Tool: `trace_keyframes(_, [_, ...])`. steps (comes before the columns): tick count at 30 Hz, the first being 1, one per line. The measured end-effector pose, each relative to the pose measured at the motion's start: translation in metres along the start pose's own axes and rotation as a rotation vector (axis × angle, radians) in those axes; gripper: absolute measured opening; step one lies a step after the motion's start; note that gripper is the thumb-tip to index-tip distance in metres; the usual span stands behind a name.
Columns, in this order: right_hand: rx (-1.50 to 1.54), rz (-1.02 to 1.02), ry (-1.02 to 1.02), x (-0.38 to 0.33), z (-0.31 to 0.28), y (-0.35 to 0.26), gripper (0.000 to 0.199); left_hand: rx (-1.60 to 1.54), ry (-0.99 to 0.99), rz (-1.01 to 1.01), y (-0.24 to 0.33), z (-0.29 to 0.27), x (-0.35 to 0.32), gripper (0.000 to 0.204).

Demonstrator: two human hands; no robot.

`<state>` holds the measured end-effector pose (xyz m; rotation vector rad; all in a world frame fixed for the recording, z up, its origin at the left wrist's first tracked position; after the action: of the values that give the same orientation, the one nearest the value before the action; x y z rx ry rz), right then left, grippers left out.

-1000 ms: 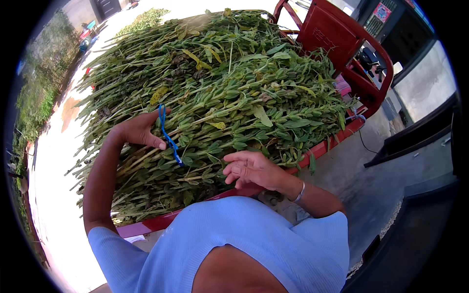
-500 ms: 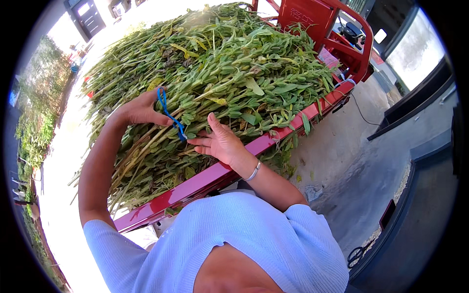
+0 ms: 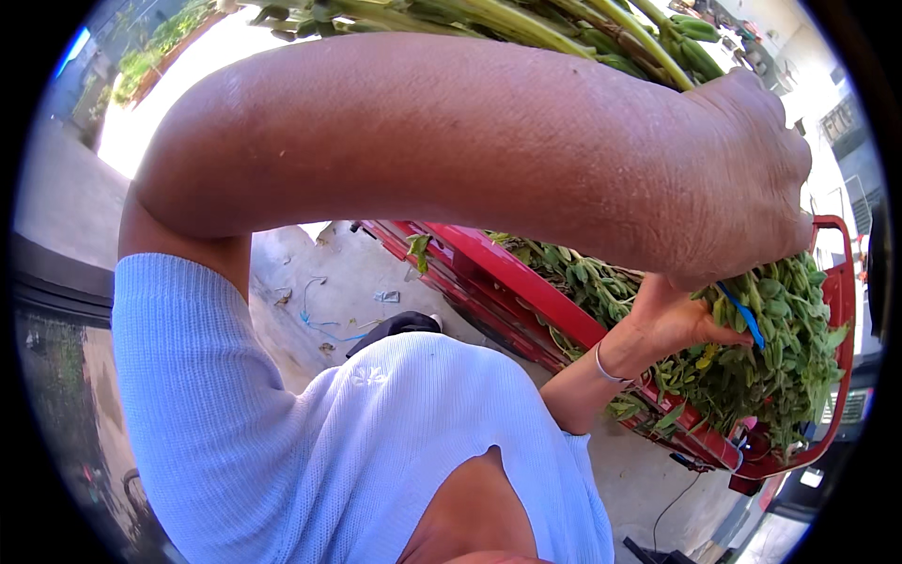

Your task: The person gathers long green plant stems from a red cart, aligns them into bundles, and secures them using blue plastic ties. The person repeatedly picks up stems, arranges them, and ties them together, then places the finished bundles on the ground.

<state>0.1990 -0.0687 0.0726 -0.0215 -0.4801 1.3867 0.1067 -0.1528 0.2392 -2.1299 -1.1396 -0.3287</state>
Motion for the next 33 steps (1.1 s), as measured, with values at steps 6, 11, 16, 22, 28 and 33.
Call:
trace_keyframes(6, [0.048, -0.215, -0.223, -0.006, 0.043, 0.028, 0.097, 0.077, 0.021, -0.246, -0.034, -0.044, -0.063, 0.086])
trace_keyframes(11, [0.076, -0.196, -0.324, -0.045, 0.092, 0.093, 0.090, 0.147, 0.072, -0.443, -0.075, -0.085, -0.150, 0.095])
trace_keyframes(16, [0.111, -0.121, -0.395, -0.108, 0.160, 0.188, 0.084, 0.207, 0.120, -0.603, -0.130, -0.132, -0.267, 0.104])
trace_keyframes(22, [0.147, 0.012, -0.452, -0.191, 0.246, 0.339, 0.075, 0.212, 0.103, -0.760, -0.212, -0.160, -0.427, 0.117])
trace_keyframes(28, [0.361, 0.487, -0.579, -0.265, 0.311, 0.513, 0.056, -0.067, 0.135, -0.871, -0.306, -0.157, -0.590, 0.128])
trace_keyframes(33, [-0.142, 0.340, -0.953, -0.291, 0.351, 0.645, 0.035, -0.395, -0.082, -1.149, -0.402, -0.138, -0.723, 0.110])
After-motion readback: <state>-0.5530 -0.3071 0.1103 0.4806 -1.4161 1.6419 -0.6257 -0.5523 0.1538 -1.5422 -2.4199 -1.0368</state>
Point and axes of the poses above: each hand's wrist, its own x-axis towards the middle knuckle, its own z-axis out of the palm, y = z × x, the point moved 8 cm from there along x, towards the middle knuckle, and after that the axes turned 14 degrees about x, right-handed, at the moved point
